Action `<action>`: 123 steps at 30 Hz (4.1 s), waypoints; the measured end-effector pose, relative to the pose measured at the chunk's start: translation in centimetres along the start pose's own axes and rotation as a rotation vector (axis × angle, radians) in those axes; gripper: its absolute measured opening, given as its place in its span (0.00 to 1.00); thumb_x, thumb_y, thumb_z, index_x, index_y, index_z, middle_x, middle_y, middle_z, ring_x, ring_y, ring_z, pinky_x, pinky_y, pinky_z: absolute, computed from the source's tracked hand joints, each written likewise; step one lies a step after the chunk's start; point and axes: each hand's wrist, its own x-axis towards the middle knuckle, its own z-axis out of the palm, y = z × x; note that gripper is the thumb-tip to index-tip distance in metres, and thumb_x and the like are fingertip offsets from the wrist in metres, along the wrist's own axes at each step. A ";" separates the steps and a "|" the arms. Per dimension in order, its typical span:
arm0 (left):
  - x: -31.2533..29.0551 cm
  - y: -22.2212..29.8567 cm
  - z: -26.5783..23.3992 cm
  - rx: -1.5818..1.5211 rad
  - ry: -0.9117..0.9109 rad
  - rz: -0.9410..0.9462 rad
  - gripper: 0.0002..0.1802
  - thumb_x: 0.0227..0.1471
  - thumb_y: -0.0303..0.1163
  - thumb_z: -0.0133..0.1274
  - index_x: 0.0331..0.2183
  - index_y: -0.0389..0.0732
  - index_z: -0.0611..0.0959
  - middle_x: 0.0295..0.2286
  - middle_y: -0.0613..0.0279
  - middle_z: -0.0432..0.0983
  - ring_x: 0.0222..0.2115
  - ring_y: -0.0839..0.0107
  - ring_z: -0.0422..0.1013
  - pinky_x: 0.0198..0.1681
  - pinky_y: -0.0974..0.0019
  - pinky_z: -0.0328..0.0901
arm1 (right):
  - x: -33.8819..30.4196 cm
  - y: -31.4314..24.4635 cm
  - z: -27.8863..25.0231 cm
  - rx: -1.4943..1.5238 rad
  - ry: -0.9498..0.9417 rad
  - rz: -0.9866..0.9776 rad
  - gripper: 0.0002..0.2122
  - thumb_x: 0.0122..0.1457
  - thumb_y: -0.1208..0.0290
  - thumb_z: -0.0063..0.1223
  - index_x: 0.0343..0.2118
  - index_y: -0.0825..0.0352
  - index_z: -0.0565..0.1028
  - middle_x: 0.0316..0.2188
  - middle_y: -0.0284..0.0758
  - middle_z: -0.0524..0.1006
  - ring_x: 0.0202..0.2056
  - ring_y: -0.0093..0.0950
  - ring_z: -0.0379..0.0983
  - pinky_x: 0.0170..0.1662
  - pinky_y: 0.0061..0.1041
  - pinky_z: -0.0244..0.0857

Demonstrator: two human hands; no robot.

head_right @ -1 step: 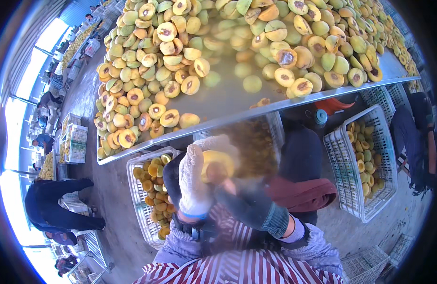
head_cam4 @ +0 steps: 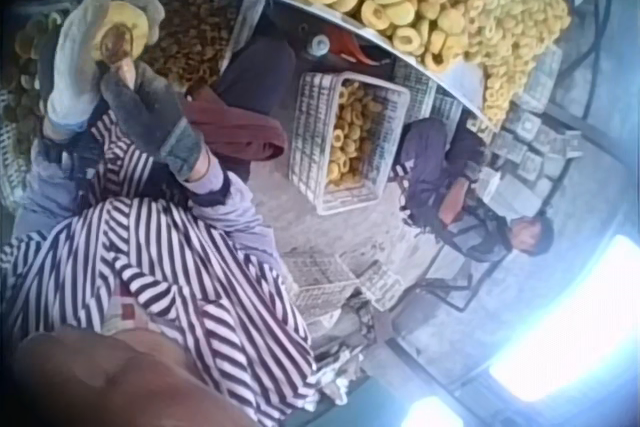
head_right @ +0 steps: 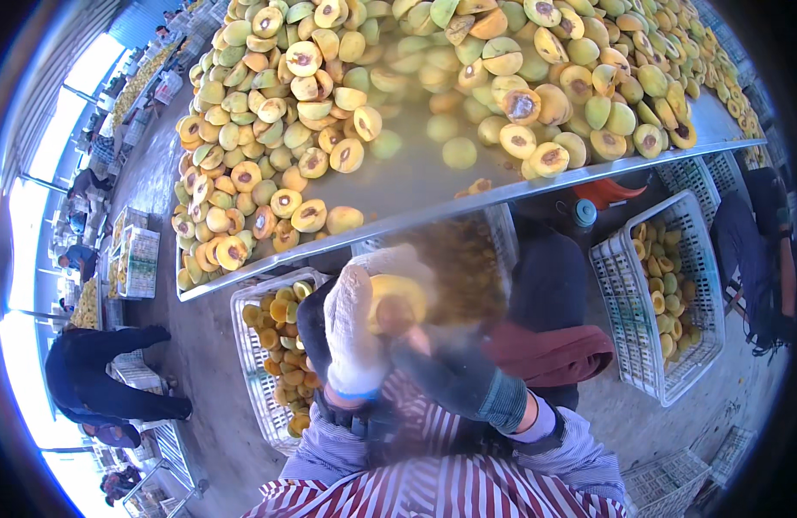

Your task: The person picks up halves of fruit from a table, removes the pit with a tool, and places the pitted fruit into a basket.

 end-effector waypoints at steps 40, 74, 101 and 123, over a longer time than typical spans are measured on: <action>-1.5 -3.2 0.2 -0.334 0.019 -0.142 0.19 0.56 0.35 0.44 0.46 0.34 0.67 0.47 0.53 0.65 0.49 0.65 0.64 0.50 0.64 0.59 | -0.2 0.9 -0.1 -0.175 0.461 -0.279 0.12 0.53 0.77 0.50 0.41 0.69 0.67 0.28 0.30 0.73 0.29 0.15 0.68 0.32 0.17 0.64; -2.1 -1.9 1.3 -0.122 0.090 0.088 0.20 0.58 0.37 0.40 0.46 0.32 0.66 0.46 0.45 0.66 0.41 0.58 0.69 0.43 0.62 0.65 | -0.7 3.1 0.3 -0.087 -0.004 -0.174 0.06 0.59 0.73 0.45 0.37 0.68 0.70 0.21 0.25 0.70 0.20 0.11 0.63 0.23 0.12 0.57; 2.7 -1.7 0.0 0.453 -0.448 0.919 0.09 0.47 0.28 0.54 0.33 0.36 0.78 0.28 0.50 0.73 0.22 0.63 0.73 0.24 0.66 0.67 | -2.5 4.5 -0.9 1.070 -0.499 0.438 0.10 0.58 0.65 0.47 0.31 0.68 0.67 0.09 0.26 0.60 0.07 0.15 0.53 0.10 0.15 0.45; 0.6 -2.0 1.8 -0.692 -0.102 -0.279 0.22 0.56 0.47 0.43 0.38 0.36 0.73 0.28 0.55 0.73 0.25 0.66 0.72 0.27 0.69 0.67 | -2.2 3.4 -0.8 1.297 -0.546 0.481 0.14 0.56 0.69 0.48 0.41 0.73 0.66 0.27 0.37 0.71 0.20 0.23 0.68 0.18 0.18 0.61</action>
